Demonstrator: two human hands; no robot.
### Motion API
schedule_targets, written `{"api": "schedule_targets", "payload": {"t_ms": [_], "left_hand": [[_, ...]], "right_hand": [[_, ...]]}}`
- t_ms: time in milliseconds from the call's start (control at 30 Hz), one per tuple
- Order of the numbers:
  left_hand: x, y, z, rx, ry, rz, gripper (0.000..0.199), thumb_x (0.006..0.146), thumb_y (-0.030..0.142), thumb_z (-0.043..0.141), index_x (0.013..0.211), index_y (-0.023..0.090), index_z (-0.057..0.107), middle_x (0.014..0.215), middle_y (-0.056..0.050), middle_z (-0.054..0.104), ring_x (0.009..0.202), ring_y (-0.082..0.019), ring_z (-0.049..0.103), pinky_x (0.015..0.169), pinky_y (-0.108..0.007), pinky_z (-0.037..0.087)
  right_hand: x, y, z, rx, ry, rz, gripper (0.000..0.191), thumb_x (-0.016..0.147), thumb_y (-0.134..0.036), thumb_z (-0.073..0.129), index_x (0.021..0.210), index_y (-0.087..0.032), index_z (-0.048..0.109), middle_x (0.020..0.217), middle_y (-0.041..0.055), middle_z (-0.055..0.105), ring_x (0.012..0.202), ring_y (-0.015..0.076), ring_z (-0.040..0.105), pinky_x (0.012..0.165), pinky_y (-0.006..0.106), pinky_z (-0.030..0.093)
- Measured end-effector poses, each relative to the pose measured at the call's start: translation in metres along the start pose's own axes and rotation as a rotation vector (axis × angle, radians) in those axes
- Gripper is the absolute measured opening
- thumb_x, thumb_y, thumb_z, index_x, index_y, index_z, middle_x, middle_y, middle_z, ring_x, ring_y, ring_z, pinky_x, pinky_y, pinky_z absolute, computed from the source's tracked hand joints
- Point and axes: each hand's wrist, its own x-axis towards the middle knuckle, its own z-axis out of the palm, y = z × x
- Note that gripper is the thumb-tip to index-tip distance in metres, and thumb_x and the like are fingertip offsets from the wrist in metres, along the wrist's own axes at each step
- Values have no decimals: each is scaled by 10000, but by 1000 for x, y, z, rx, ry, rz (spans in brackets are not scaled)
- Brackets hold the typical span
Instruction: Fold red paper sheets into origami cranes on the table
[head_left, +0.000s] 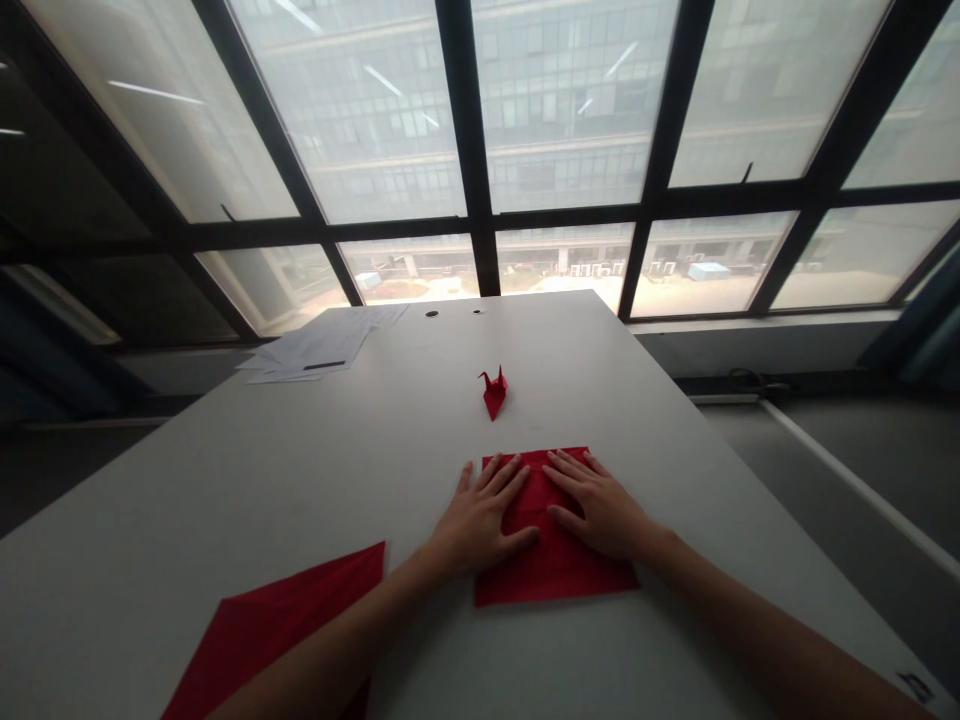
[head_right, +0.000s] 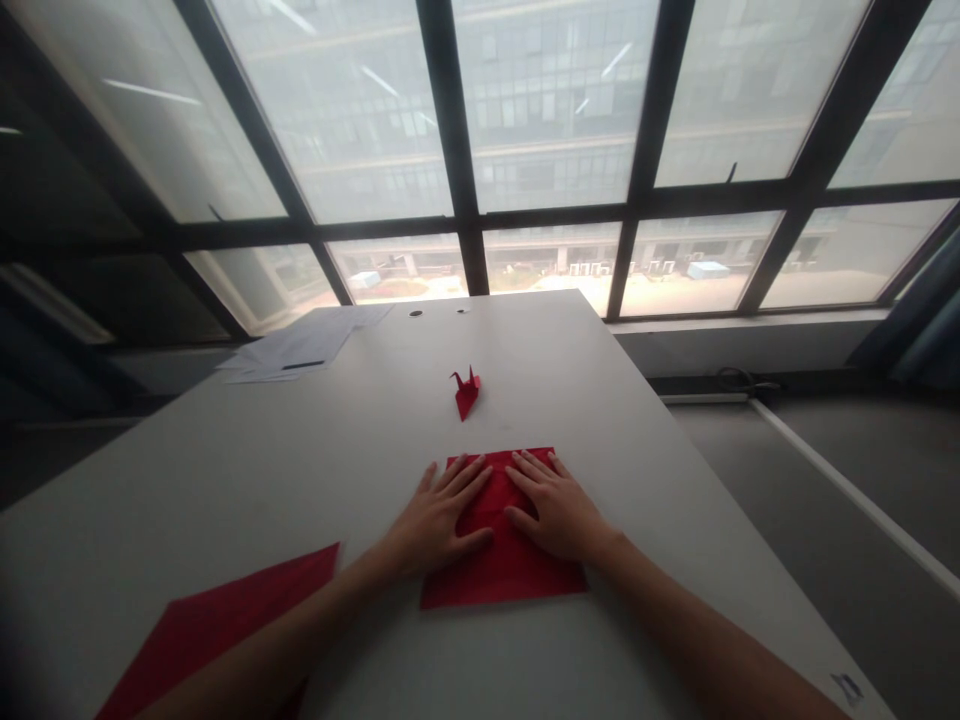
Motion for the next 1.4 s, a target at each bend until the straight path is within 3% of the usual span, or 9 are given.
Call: {"api": "schedule_targets", "payload": {"t_ms": [633, 867, 1067, 1267, 1400], "left_hand": [[1, -3, 0, -87, 79, 18, 774, 902, 676, 471, 1550, 357, 194, 1615, -40, 218, 1497, -321, 164, 1188, -608, 65], [0, -9, -1, -164, 115, 35, 596, 927, 492, 582, 1474, 337, 405, 1560, -55, 362, 1464, -285, 287, 1196, -586, 114], [2, -11, 1, -202, 173, -9, 484, 912, 448, 624, 1373, 323, 547, 1499, -44, 461, 1432, -287, 354, 1184, -581, 185], [5, -13, 3, -230, 262, -27, 261, 912, 372, 646, 1164, 347, 706, 1367, -12, 603, 1332, -274, 499, 1157, -546, 281], [8, -16, 2, -261, 321, -14, 181, 902, 297, 661, 1050, 335, 757, 1252, -3, 682, 1239, -255, 584, 1129, -502, 354]], "right_hand": [[-1, -3, -4, -11, 14, -25, 622, 972, -473, 452, 1526, -219, 327, 1591, 95, 292, 1488, 238, 229, 1219, 489, 122], [1, 7, 4, -37, 109, -7, 599, 959, -426, 501, 1508, -223, 369, 1567, 107, 352, 1468, 261, 279, 1203, 519, 172], [3, 18, 2, 14, 270, -26, 317, 927, -338, 578, 1222, -266, 671, 1338, 72, 623, 1250, 262, 539, 1130, 508, 320], [5, 22, 3, 49, 327, -109, 121, 901, -294, 651, 973, -288, 748, 1148, 22, 709, 1088, 234, 607, 1082, 488, 344], [6, 21, 2, 56, 403, -130, 142, 929, -263, 615, 856, -259, 737, 994, 14, 737, 983, 207, 622, 1060, 452, 351]]}}
